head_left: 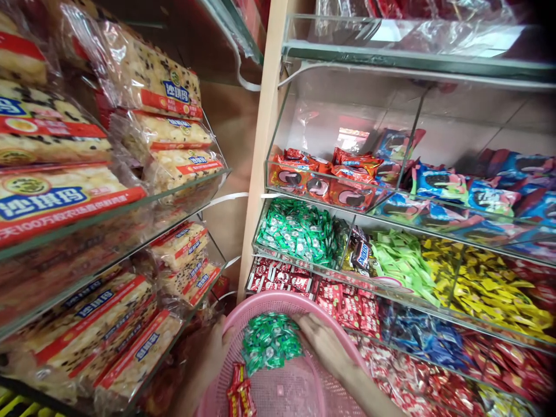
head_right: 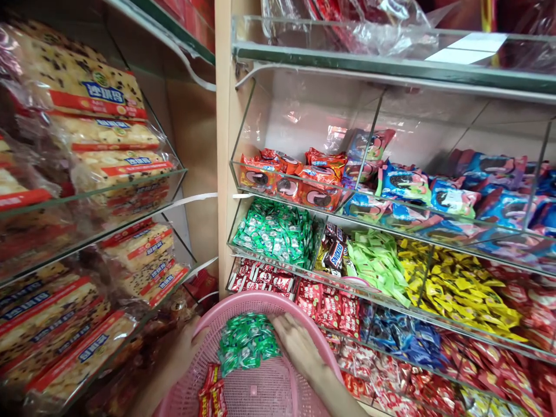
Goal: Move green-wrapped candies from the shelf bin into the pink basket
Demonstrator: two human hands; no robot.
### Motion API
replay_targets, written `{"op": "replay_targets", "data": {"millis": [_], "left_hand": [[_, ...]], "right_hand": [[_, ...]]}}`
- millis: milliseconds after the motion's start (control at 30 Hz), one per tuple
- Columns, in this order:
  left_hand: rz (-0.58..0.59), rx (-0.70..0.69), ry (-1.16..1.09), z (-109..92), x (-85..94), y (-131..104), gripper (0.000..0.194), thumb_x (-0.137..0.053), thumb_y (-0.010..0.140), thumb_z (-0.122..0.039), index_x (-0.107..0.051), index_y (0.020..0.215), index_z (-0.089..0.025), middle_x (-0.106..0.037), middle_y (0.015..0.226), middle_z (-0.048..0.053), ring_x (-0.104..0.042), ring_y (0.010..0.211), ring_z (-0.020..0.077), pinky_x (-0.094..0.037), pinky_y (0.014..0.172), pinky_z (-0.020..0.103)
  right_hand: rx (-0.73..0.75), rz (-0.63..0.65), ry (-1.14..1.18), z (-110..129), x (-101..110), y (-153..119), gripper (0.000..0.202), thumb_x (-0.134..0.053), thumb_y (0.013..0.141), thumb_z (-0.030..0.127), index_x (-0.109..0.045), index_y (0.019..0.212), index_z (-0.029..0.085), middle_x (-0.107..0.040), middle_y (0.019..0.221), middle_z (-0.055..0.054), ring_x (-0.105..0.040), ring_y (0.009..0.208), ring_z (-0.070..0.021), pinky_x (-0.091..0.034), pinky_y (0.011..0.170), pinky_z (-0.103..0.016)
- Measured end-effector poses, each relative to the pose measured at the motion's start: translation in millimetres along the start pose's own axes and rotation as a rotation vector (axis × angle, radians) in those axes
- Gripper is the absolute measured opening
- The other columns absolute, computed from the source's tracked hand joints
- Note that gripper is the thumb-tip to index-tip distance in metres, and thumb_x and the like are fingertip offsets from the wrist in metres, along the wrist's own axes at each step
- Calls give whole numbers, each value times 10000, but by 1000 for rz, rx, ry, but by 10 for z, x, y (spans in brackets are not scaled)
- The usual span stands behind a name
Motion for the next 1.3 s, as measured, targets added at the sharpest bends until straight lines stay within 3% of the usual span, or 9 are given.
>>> {"op": "replay_targets", "data": {"millis": [100,267,433,567,733,1000,1167,1300], "left_hand": [[6,-2,6,-11,19,-13,385,-309,947,-369,-614,1067,-167,-725,1001,118,-681,951,222,-445,761,290],[-5,-2,18,0,3,-7,407,-307,944,-363,-604,1128,-155,-721,1001,137,-680,957,250,-457,770,320],[-28,-8,28,25,-43,17,421,-310,937,-372,-589,1166,-154,-709,1040,150,-673,978,264,-463,788,336],[-18,-21,8,32,-62,22,406,-299,936,-369,-594,1127,-168,-710,1046,140,-677,963,253,-461,775,326],[-19,-19,-13,22,-35,6,411,-296,940,-377,-580,1156,-172,-714,1051,121,-671,987,234,-454,789,304],[-14,-30,23,-33,46,-41,381,-294,942,-363,-595,1066,-164,-719,1012,136,-690,927,265,-463,735,330],[-6,-38,0,-35,36,-33,363,-298,946,-333,-593,1079,-169,-711,1059,131,-683,973,230,-464,772,301],[-2,-23,0,-30,25,-30,364,-303,946,-331,-596,1092,-172,-720,1036,123,-687,961,226,-467,764,298]], "right_hand": [[32,20,-69,12,-65,52,467,-349,935,136,-508,1355,266,-674,1115,-64,-598,1075,-263,-504,939,-430],[66,34,-123,-45,-196,86,540,-317,896,63,-478,1390,210,-628,1221,-111,-556,1164,-271,-458,1008,-458],[43,-8,-45,-80,-195,95,519,-365,923,136,-438,1416,277,-592,1280,-86,-568,1167,-240,-496,989,-409],[16,-46,29,-80,-159,94,469,-388,946,213,-450,1399,319,-640,1195,-60,-587,1134,-238,-416,1074,-469],[-5,-58,208,-91,-152,69,490,-414,915,207,-439,1396,295,-593,1279,-68,-570,1171,-226,-476,1010,-403],[-9,-23,309,-104,-199,29,467,-410,929,228,-452,1394,238,-544,1371,-91,-503,1264,-224,-404,1085,-416],[-55,-50,399,-183,-281,58,417,-423,952,316,-477,1355,222,-590,1309,-97,-544,1212,-231,-441,1037,-400],[-42,-128,401,-206,-316,100,301,-456,923,306,-538,1203,229,-624,1173,-74,-597,1066,-210,-495,922,-347]]}}
Point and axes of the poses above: each hand's wrist, its own y-axis towards the middle knuckle, its own x-axis out of the back of the hand, z = x × y, the point moved 5 cm from there along y, towards the middle knuckle
